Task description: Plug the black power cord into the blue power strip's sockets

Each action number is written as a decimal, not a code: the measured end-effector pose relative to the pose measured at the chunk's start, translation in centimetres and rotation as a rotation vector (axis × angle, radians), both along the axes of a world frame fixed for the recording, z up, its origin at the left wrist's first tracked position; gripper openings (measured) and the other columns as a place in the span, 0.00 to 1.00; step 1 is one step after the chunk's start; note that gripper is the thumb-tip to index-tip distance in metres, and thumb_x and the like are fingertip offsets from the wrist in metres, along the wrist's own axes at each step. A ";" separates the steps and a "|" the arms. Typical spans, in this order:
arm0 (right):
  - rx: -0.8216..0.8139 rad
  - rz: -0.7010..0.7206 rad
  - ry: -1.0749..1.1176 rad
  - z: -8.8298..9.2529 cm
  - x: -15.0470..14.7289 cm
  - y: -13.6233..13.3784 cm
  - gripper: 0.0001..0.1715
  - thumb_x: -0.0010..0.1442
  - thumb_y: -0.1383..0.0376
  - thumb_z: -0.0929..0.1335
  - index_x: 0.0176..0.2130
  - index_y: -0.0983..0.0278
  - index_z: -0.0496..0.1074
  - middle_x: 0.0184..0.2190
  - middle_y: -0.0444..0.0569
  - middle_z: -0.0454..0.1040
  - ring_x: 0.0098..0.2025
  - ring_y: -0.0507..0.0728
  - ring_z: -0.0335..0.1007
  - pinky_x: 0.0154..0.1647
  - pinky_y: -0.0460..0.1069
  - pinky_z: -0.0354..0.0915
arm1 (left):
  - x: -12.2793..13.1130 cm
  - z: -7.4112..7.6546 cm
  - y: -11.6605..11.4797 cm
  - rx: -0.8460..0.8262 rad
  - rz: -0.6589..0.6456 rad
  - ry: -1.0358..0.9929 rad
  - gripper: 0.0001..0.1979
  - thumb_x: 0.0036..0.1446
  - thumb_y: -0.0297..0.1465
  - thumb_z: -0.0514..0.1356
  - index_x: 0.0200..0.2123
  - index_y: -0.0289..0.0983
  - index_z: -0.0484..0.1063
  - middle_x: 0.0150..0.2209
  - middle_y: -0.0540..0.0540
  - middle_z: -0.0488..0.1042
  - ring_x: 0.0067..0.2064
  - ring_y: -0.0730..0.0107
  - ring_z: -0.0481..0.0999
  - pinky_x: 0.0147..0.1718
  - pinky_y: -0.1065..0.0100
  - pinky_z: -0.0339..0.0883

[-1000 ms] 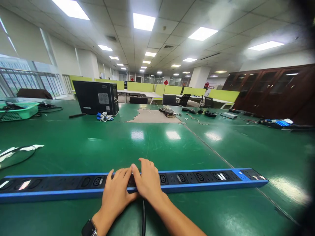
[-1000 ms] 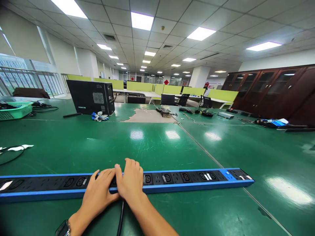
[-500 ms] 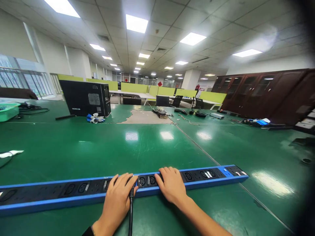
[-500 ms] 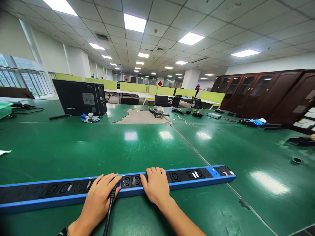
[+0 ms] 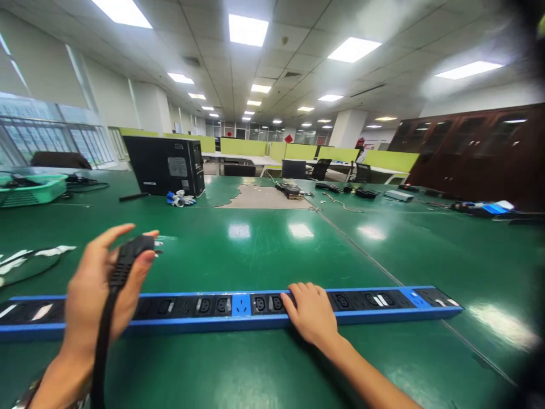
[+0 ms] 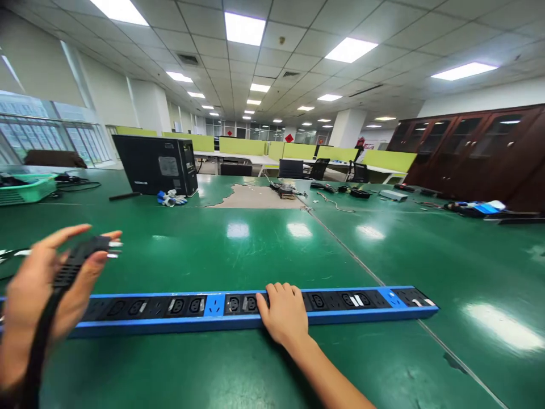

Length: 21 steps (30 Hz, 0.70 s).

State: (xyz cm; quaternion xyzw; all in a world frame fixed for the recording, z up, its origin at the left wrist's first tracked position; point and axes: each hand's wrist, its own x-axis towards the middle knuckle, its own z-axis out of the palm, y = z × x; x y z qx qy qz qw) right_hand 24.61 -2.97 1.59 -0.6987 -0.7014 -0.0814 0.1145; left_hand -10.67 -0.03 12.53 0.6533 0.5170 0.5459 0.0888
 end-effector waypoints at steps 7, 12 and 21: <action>-0.013 0.006 -0.006 -0.1 0.1 0.0 0.23 0.67 0.55 0.55 0.39 0.62 0.72 0.36 0.49 0.75 0.42 0.60 0.66 0.47 0.55 0.53 | 0.3 -8.3 -0.8 -0.087 -0.086 0.358 0.23 0.55 0.52 0.55 0.43 0.41 0.74 0.39 0.47 0.81 0.37 0.61 0.80 0.38 0.66 0.74; -0.023 0.000 -0.005 0.1 0.0 -0.1 0.23 0.67 0.55 0.55 0.40 0.62 0.72 0.37 0.50 0.75 0.43 0.61 0.67 0.47 0.55 0.54 | 0.8 -11.0 0.0 -0.067 -0.121 0.462 0.21 0.58 0.48 0.55 0.43 0.39 0.75 0.41 0.42 0.80 0.40 0.59 0.79 0.42 0.62 0.73; -0.180 -0.055 0.100 2.4 -1.4 0.4 0.21 0.66 0.58 0.58 0.49 0.65 0.72 0.46 0.55 0.75 0.50 0.63 0.67 0.51 0.57 0.56 | 0.5 -12.8 0.7 -0.023 -0.101 0.690 0.22 0.60 0.45 0.54 0.56 0.44 0.66 0.50 0.44 0.76 0.51 0.57 0.75 0.54 0.52 0.62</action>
